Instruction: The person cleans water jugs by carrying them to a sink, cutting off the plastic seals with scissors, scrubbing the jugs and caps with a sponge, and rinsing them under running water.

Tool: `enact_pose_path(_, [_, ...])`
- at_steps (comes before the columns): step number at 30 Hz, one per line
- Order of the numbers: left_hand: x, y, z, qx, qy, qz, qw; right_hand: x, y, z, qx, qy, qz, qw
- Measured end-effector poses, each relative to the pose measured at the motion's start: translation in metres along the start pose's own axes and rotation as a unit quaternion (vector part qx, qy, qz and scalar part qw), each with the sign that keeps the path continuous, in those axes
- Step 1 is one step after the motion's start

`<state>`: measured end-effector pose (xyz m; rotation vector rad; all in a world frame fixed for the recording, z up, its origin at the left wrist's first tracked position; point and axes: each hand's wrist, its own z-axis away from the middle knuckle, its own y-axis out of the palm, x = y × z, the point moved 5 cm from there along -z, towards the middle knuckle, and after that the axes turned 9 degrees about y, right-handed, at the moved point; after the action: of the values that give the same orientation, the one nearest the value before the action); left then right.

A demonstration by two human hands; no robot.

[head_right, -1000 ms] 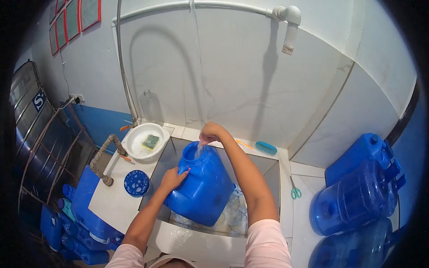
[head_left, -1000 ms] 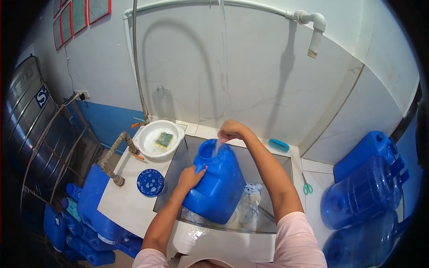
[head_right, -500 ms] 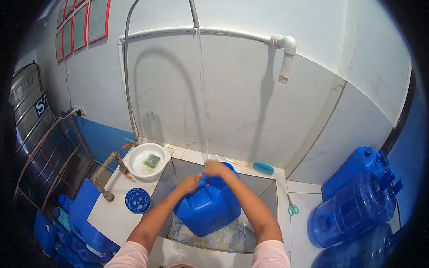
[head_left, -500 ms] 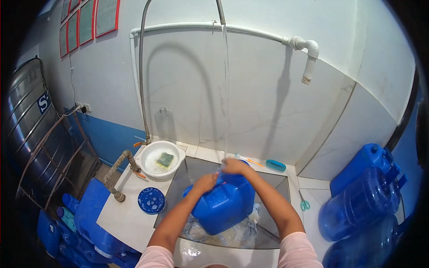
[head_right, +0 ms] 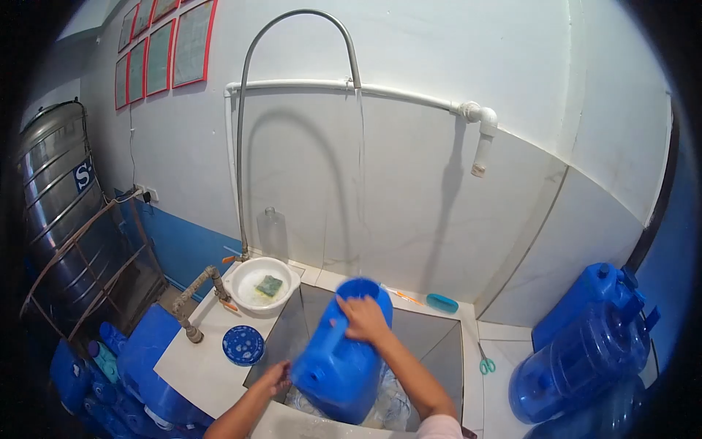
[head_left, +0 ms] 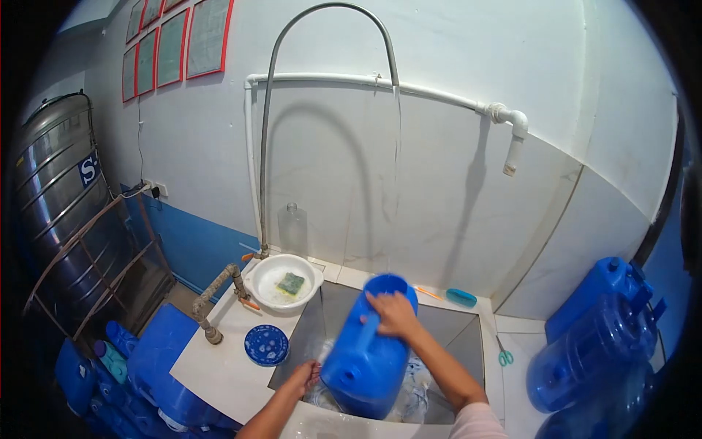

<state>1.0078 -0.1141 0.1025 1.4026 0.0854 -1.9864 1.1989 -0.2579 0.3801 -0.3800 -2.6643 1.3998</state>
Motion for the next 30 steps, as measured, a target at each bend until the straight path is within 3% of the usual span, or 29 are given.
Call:
enact_pose_path(1, [0.014, -0.009, 0.001, 0.045, -0.059, 0.037, 0.997, 0.002, -0.021, -0.031, 0.035, 0.039, 0.019, 0.998])
enact_pose_path(2, [0.013, -0.011, 0.008, 0.044, -0.067, 0.033, 0.996, 0.004, -0.050, -0.059, -0.012, 0.047, -0.001, 0.999])
enact_pose_path(5, [-0.046, 0.007, 0.029, -0.010, -0.012, 0.091, 0.996, 0.004, -0.144, -0.125, -0.083, 0.086, -0.037, 0.992])
enact_pose_path(7, [-0.089, 0.035, 0.061, -0.057, 0.080, 0.201, 0.975, -0.008, -0.171, -0.149, -0.101, 0.108, -0.041, 0.988])
enact_pose_path(8, [-0.087, 0.042, 0.073, -0.057, 0.080, 0.197, 0.976, -0.015, -0.178, -0.159, -0.090, 0.129, -0.067, 0.985])
enact_pose_path(10, [-0.077, 0.050, 0.097, -0.014, 0.064, 0.229, 0.971, -0.022, -0.173, -0.167, -0.083, 0.147, -0.097, 0.981])
enact_pose_path(12, [-0.081, 0.043, 0.143, 0.015, 0.039, 0.258, 0.965, -0.042, -0.128, -0.172, 0.084, 0.231, -0.034, 0.969])
enact_pose_path(13, [-0.093, 0.038, 0.171, 0.004, 0.017, 0.275, 0.961, -0.042, -0.117, -0.168, 0.097, 0.267, -0.037, 0.958])
enact_pose_path(15, [-0.126, -0.012, 0.203, 0.002, 0.055, 0.336, 0.940, -0.032, -0.120, -0.165, 0.073, 0.291, -0.055, 0.952])
enact_pose_path(16, [-0.170, -0.013, 0.226, -0.006, 0.101, 0.262, 0.960, -0.031, -0.122, -0.162, 0.057, 0.312, -0.071, 0.946])
enact_pose_path(17, [-0.194, -0.025, 0.232, 0.034, 0.209, 0.189, 0.959, -0.033, -0.127, -0.164, 0.013, 0.313, -0.087, 0.946])
enact_pose_path(18, [-0.217, -0.019, 0.241, -0.067, 0.268, 0.155, 0.948, -0.036, -0.130, -0.167, 0.014, 0.315, -0.088, 0.945])
enact_pose_path(21, [-0.189, -0.029, 0.206, -0.067, 0.252, 0.182, 0.948, -0.042, -0.151, -0.174, -0.020, 0.345, -0.088, 0.934])
enact_pose_path(23, [-0.141, -0.024, 0.185, -0.046, 0.238, 0.249, 0.938, -0.031, -0.158, -0.174, 0.034, 0.352, -0.061, 0.933])
enact_pose_path(28, [-0.130, -0.054, 0.238, -0.113, 0.181, 0.280, 0.936, -0.017, -0.125, -0.165, 0.114, 0.322, -0.007, 0.940])
enact_pose_path(30, [-0.213, -0.036, 0.282, -0.035, 0.265, 0.179, 0.947, -0.010, -0.142, -0.163, 0.073, 0.354, -0.064, 0.930])
